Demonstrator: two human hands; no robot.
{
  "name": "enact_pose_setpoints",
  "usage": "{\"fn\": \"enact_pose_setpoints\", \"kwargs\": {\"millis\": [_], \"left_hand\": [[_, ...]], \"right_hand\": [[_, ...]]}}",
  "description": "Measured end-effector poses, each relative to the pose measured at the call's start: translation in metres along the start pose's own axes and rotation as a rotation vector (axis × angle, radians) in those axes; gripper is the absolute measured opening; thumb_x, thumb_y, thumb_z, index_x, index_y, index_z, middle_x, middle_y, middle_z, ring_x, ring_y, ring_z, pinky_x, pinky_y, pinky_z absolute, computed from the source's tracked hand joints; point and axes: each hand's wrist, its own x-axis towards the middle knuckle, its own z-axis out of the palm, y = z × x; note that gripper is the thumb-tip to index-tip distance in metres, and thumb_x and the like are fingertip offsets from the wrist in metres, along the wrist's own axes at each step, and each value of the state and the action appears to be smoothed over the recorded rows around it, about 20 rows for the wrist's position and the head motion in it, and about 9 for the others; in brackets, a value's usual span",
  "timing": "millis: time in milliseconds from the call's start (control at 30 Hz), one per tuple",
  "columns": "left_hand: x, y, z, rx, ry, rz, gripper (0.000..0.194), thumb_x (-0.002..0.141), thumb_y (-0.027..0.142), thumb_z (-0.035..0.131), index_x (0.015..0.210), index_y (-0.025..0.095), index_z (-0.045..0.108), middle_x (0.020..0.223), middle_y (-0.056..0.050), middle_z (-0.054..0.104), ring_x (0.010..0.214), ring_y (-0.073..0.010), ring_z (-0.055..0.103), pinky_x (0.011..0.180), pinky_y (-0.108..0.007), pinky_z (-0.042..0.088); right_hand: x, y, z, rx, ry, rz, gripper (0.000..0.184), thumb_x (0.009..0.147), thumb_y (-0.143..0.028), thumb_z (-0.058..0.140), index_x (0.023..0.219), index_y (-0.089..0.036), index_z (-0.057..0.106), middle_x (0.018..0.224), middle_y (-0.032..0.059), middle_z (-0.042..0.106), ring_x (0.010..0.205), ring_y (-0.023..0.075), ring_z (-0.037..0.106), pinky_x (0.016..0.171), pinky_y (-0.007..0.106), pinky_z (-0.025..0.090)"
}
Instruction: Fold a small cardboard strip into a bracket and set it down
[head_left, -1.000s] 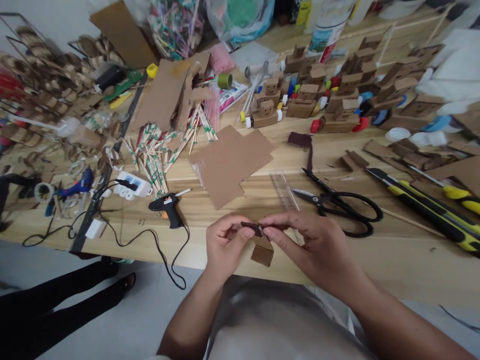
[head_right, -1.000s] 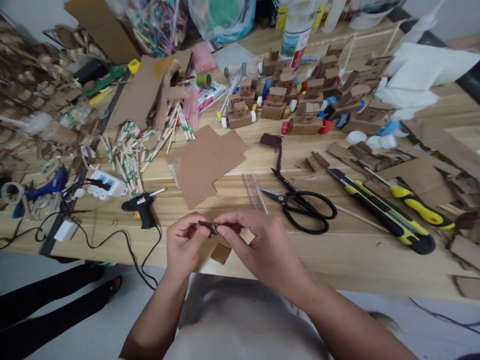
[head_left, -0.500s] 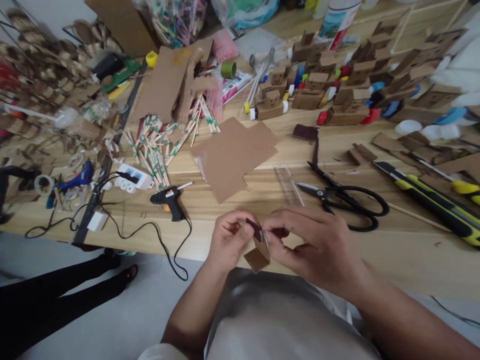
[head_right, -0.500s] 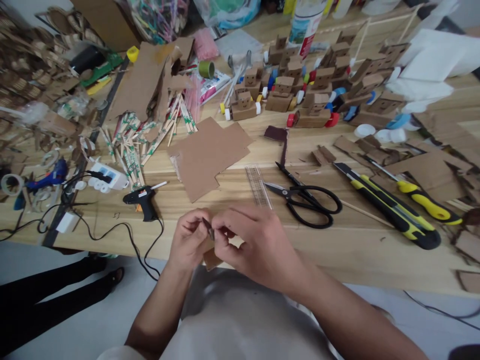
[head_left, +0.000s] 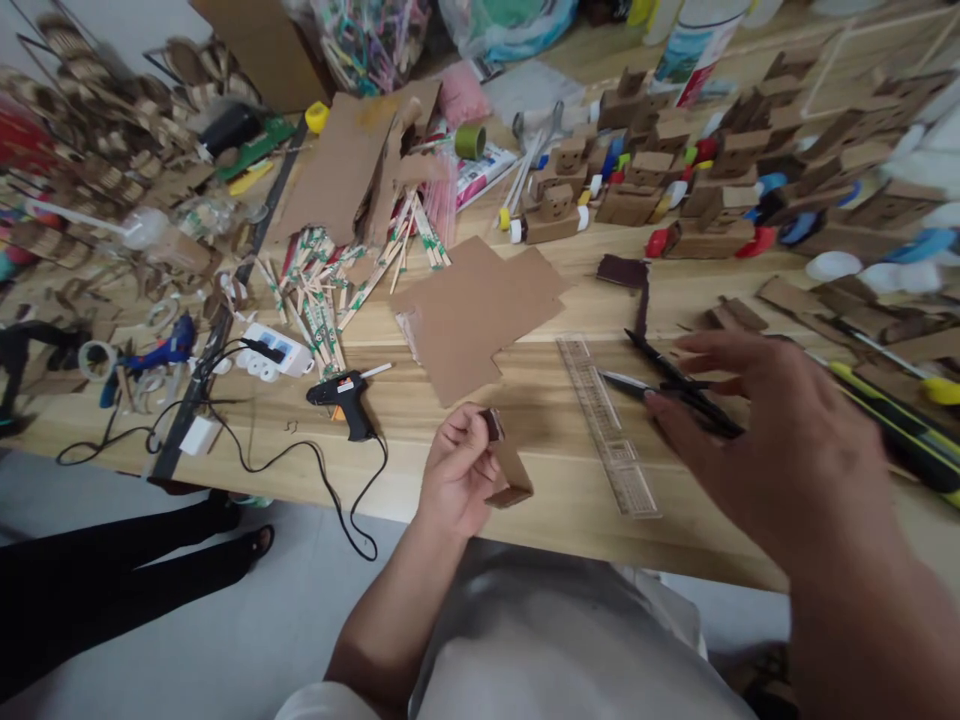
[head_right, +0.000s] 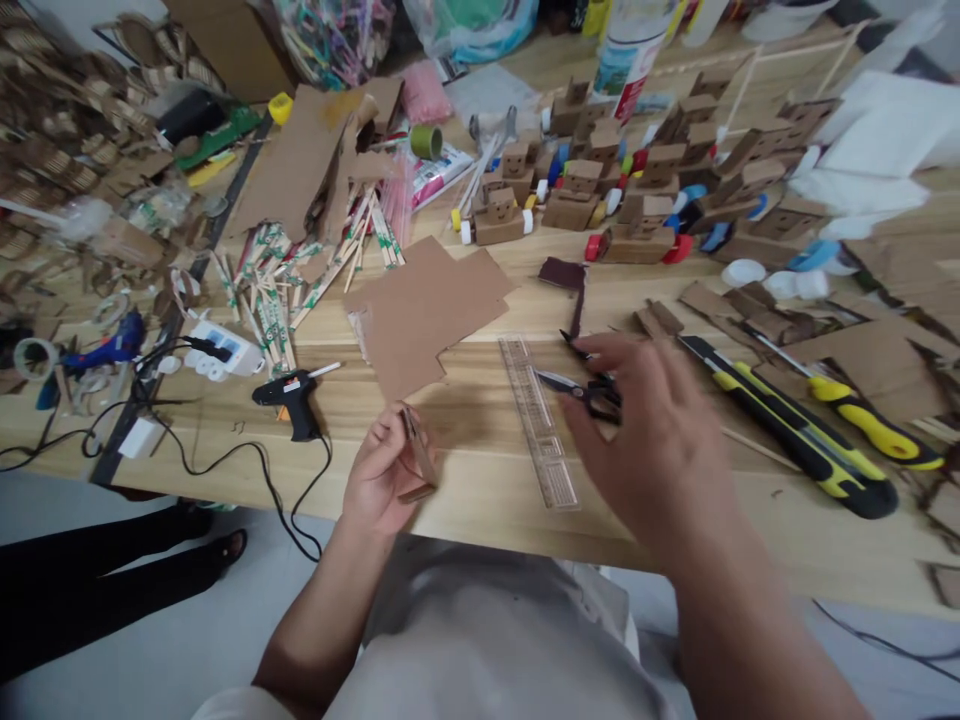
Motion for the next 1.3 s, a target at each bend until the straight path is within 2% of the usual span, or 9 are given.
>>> {"fn": "enact_pose_setpoints", "kwargs": {"millis": [133,233,400,533,633,867,967,1167,1300], "left_hand": [[-0.003,-0.002,0.007,0.164,0.084,0.231,0.055,0.067,0.069,0.093,0.072,0.020,0.071,0.062,0.002,0.064,0.054,-0.0097,0.055,0.053,-0.021,0.045],[-0.009,0.000,0.011,0.357,0.073,0.419,0.051,0.079,0.069,0.085,0.073,0.020,0.073,0.063,0.000,0.067,0.058,-0.0122,0.059,0.056,-0.022,0.047],[-0.021,0.014,0.009,0.591,-0.057,0.609,0.044,0.101,0.059,0.065,0.079,0.021,0.071,0.065,0.001,0.068,0.057,-0.0132,0.061,0.055,-0.023,0.046],[-0.034,0.023,0.003,0.762,-0.356,0.717,0.046,0.110,0.050,0.049,0.077,0.023,0.065,0.063,0.000,0.064,0.054,-0.0136,0.056,0.052,-0.026,0.041],[-0.043,0.018,0.001,0.718,-0.496,0.761,0.050,0.112,0.045,0.043,0.069,0.024,0.054,0.056,0.001,0.053,0.049,-0.0136,0.050,0.052,-0.028,0.038],[-0.043,-0.007,0.005,0.448,-0.475,0.808,0.048,0.110,0.041,0.047,0.067,0.023,0.033,0.052,0.007,0.031,0.043,-0.0091,0.029,0.046,-0.027,0.022],[-0.038,-0.012,0.006,0.456,-0.411,0.686,0.057,0.109,0.049,0.046,0.061,0.022,0.030,0.051,0.006,0.027,0.044,-0.0090,0.027,0.046,-0.029,0.021],[-0.020,0.000,0.002,0.477,-0.350,-0.011,0.076,0.083,0.090,0.056,0.054,0.023,0.037,0.050,0.006,0.031,0.049,-0.0097,0.026,0.048,-0.027,0.021],[-0.012,0.014,-0.005,0.494,-0.356,-0.124,0.076,0.075,0.090,0.066,0.055,0.023,0.035,0.052,0.007,0.026,0.051,-0.0086,0.022,0.049,-0.027,0.018]], "right_hand": [[-0.003,-0.032,0.019,0.341,-0.273,-0.081,0.020,0.108,-0.030,0.051,0.097,-0.026,0.066,0.083,0.0033,0.079,0.066,0.0180,0.073,0.056,0.028,0.050],[0.001,-0.049,0.033,0.375,-0.428,-0.113,0.033,0.110,-0.038,0.051,0.081,-0.024,0.061,0.068,0.0003,0.071,0.055,0.0152,0.062,0.052,0.027,0.041],[0.009,-0.053,0.038,0.450,-0.372,-0.339,0.046,0.114,-0.032,0.038,0.070,-0.025,0.046,0.061,-0.0033,0.057,0.050,0.0125,0.046,0.052,0.028,0.034],[-0.001,-0.057,0.029,0.589,-0.319,-0.415,0.046,0.115,-0.027,0.035,0.069,-0.026,0.041,0.060,-0.0050,0.049,0.050,0.0129,0.040,0.052,0.028,0.035],[-0.015,-0.063,0.023,0.748,-0.342,-0.400,0.048,0.116,-0.032,0.028,0.071,-0.027,0.041,0.061,-0.0044,0.047,0.051,0.0141,0.040,0.051,0.030,0.035],[-0.031,-0.067,0.030,0.936,-0.446,-0.236,0.046,0.116,-0.045,0.029,0.073,-0.027,0.027,0.060,-0.0069,0.031,0.051,0.0124,0.033,0.049,0.030,0.027],[-0.034,-0.067,0.043,0.943,-0.428,-0.090,0.046,0.113,-0.043,0.034,0.071,-0.027,0.024,0.059,-0.0071,0.027,0.048,0.0111,0.029,0.048,0.030,0.024],[-0.027,-0.058,0.062,0.846,-0.482,0.254,0.041,0.101,-0.036,0.039,0.062,-0.028,0.030,0.052,-0.0072,0.031,0.046,0.0115,0.034,0.046,0.028,0.027],[-0.009,-0.050,0.054,0.789,-0.625,0.263,0.029,0.096,-0.038,0.046,0.071,-0.025,0.049,0.060,-0.0047,0.048,0.055,0.0132,0.046,0.054,0.027,0.035]]}}
